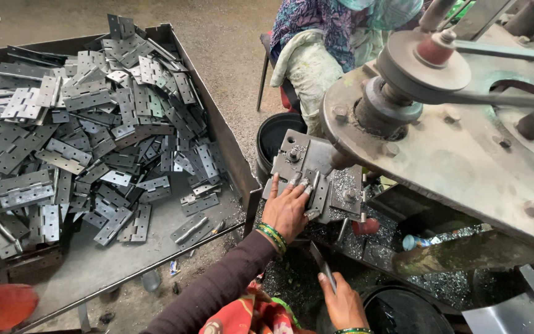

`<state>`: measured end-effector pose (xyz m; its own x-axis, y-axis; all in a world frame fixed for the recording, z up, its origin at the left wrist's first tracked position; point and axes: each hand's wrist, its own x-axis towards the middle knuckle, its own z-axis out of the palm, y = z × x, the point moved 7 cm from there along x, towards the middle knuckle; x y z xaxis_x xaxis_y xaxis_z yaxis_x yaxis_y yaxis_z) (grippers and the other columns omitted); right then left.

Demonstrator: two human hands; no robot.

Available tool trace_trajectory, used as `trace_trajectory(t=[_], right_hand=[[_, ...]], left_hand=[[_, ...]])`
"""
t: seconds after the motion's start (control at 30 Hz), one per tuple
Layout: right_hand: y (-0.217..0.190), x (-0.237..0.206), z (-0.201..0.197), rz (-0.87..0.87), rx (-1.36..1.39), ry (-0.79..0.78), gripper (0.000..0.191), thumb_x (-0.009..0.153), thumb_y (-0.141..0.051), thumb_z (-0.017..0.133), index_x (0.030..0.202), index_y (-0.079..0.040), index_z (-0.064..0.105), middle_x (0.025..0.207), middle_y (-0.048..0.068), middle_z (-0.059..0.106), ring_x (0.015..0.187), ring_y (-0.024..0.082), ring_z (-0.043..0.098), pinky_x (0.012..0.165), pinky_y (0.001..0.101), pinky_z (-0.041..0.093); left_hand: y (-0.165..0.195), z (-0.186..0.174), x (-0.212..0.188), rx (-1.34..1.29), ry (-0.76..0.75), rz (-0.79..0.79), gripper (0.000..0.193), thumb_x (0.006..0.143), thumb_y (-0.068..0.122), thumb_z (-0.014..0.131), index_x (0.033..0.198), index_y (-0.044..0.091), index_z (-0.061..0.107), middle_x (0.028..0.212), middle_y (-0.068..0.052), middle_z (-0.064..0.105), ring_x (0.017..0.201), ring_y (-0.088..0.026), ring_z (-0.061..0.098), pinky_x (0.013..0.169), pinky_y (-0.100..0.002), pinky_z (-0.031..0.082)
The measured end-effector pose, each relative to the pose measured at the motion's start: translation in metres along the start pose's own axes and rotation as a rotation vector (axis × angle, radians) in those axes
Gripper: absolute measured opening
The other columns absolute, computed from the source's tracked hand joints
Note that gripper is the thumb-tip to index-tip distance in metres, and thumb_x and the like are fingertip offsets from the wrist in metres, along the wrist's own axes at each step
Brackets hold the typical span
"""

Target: The person repeatedly picks up metal hinges from a large bin, places them into a grinding machine, and operates the lever to grind the edges. The person then removes the processed hinge and places it back into the bin. This cycle is repeated continuously.

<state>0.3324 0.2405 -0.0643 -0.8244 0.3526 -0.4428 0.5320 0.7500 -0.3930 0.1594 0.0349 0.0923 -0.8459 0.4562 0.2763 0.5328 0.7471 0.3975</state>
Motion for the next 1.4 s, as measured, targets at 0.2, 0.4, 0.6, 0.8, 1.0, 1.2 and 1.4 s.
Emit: trace_trajectory(t=[0.2, 0.4, 0.6, 0.8, 1.0, 1.2, 1.4], right_hand=[[0.013, -0.008, 0.012, 0.147, -0.018, 0.019, 0.084, 0.089, -0.077, 0.045, 0.147, -0.017, 0.055, 0.113, 0.033, 0.072, 0.115, 0.047, 0.069, 0.097, 0.0509, 0.053], [0.008, -0.013, 0.026, 0.044, 0.025, -0.006, 0.081, 0.093, -0.073, 0.046, 0.144, -0.012, 0.057, 0.116, 0.035, 0.069, 0.113, 0.048, 0.066, 0.094, 0.0509, 0.053], [0.007, -0.016, 0.032, -0.006, -0.023, 0.018, 0.075, 0.096, -0.066, 0.047, 0.140, -0.007, 0.059, 0.117, 0.038, 0.066, 0.108, 0.048, 0.063, 0.089, 0.0516, 0.052], [-0.030, -0.028, 0.024, -0.596, -0.183, 0.292, 0.069, 0.100, -0.059, 0.048, 0.136, -0.002, 0.061, 0.119, 0.040, 0.062, 0.104, 0.049, 0.060, 0.085, 0.0523, 0.052], [0.010, -0.011, 0.043, 0.030, 0.205, -0.076, 0.064, 0.092, -0.064, 0.053, 0.117, -0.007, 0.068, 0.091, 0.031, 0.074, 0.091, 0.047, 0.074, 0.082, 0.0517, 0.056], [-0.003, -0.012, 0.028, -0.069, -0.017, 0.043, 0.060, 0.093, -0.062, 0.049, 0.113, -0.009, 0.067, 0.085, 0.025, 0.074, 0.093, 0.049, 0.069, 0.080, 0.0537, 0.053], [0.001, -0.011, 0.026, -0.013, 0.045, 0.089, 0.063, 0.097, -0.063, 0.047, 0.127, -0.009, 0.059, 0.095, 0.027, 0.073, 0.095, 0.048, 0.071, 0.080, 0.0541, 0.055]], left_hand=[[0.006, -0.019, -0.003, -0.069, 0.046, -0.026, 0.057, 0.073, 0.020, 0.078, 0.126, 0.005, 0.060, 0.127, -0.010, 0.062, 0.132, -0.031, 0.053, 0.125, -0.062, 0.006], [0.004, -0.022, -0.017, -0.051, -0.009, -0.070, 0.051, 0.077, 0.020, 0.078, 0.122, 0.004, 0.062, 0.127, -0.010, 0.063, 0.129, -0.028, 0.055, 0.127, -0.061, 0.005], [0.011, -0.014, -0.010, -0.038, 0.041, -0.095, 0.051, 0.078, 0.022, 0.078, 0.123, 0.002, 0.063, 0.129, -0.012, 0.063, 0.129, -0.029, 0.055, 0.127, -0.059, 0.006], [0.007, -0.021, -0.014, 0.028, 0.168, -0.022, 0.054, 0.075, 0.019, 0.069, 0.124, 0.000, 0.062, 0.128, -0.014, 0.063, 0.132, -0.032, 0.054, 0.124, -0.058, 0.009], [0.003, -0.014, -0.015, 0.074, 0.138, -0.007, 0.040, 0.084, 0.012, 0.060, 0.122, 0.000, 0.063, 0.122, -0.016, 0.064, 0.127, -0.033, 0.057, 0.126, -0.061, 0.010], [0.004, 0.008, 0.010, 0.028, 0.111, -0.073, 0.032, 0.089, 0.013, 0.058, 0.118, 0.001, 0.063, 0.120, -0.014, 0.066, 0.131, -0.033, 0.056, 0.127, -0.061, 0.006], [-0.001, 0.010, 0.014, 0.164, 0.154, -0.056, 0.043, 0.085, 0.013, 0.057, 0.125, 0.000, 0.060, 0.127, -0.015, 0.065, 0.132, -0.032, 0.053, 0.124, -0.061, 0.003]])
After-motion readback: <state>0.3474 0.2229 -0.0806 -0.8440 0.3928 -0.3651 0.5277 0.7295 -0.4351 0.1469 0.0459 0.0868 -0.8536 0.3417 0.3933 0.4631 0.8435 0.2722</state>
